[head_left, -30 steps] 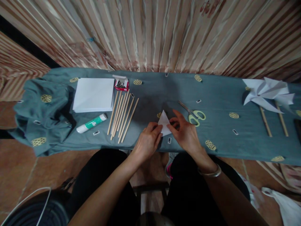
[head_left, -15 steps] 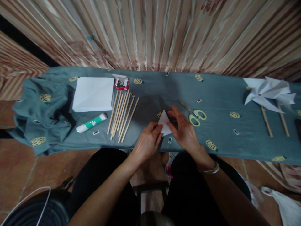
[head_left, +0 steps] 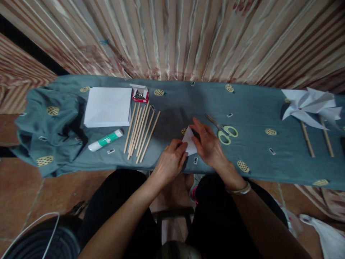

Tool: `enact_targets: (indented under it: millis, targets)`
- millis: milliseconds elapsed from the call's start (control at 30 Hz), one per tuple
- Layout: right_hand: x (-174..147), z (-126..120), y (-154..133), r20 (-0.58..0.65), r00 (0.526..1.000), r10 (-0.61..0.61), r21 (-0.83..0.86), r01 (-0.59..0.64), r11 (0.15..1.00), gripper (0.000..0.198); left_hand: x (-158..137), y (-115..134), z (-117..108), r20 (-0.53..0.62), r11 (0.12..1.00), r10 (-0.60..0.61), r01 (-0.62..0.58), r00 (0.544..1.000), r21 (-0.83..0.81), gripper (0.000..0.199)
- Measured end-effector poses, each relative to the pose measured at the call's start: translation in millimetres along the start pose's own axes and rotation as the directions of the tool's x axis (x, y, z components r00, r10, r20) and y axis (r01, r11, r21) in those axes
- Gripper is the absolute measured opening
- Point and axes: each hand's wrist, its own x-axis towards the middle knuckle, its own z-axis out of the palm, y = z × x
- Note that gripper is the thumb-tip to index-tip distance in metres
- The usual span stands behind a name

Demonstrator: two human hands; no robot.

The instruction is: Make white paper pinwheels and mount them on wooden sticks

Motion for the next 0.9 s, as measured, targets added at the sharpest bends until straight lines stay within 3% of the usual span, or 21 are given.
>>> enact_targets:
  millis: [700,900]
  targets:
    - [3.6,-0.6,9.6,0.074,0.997,-0.008,-0.014,0.009,1.000,0.061,0.1,-0.9,0.1,0.005,1.000,-0.001,0.001,1.000,0.006,0.031]
    - [3.4,-6.5,11.3,0.109,0.994,-0.013,0.006,0.013,1.000,0.062,1.0,5.8,-6.2,-0.030,0.994,0.029,-0.025,0.999,0.104,0.029]
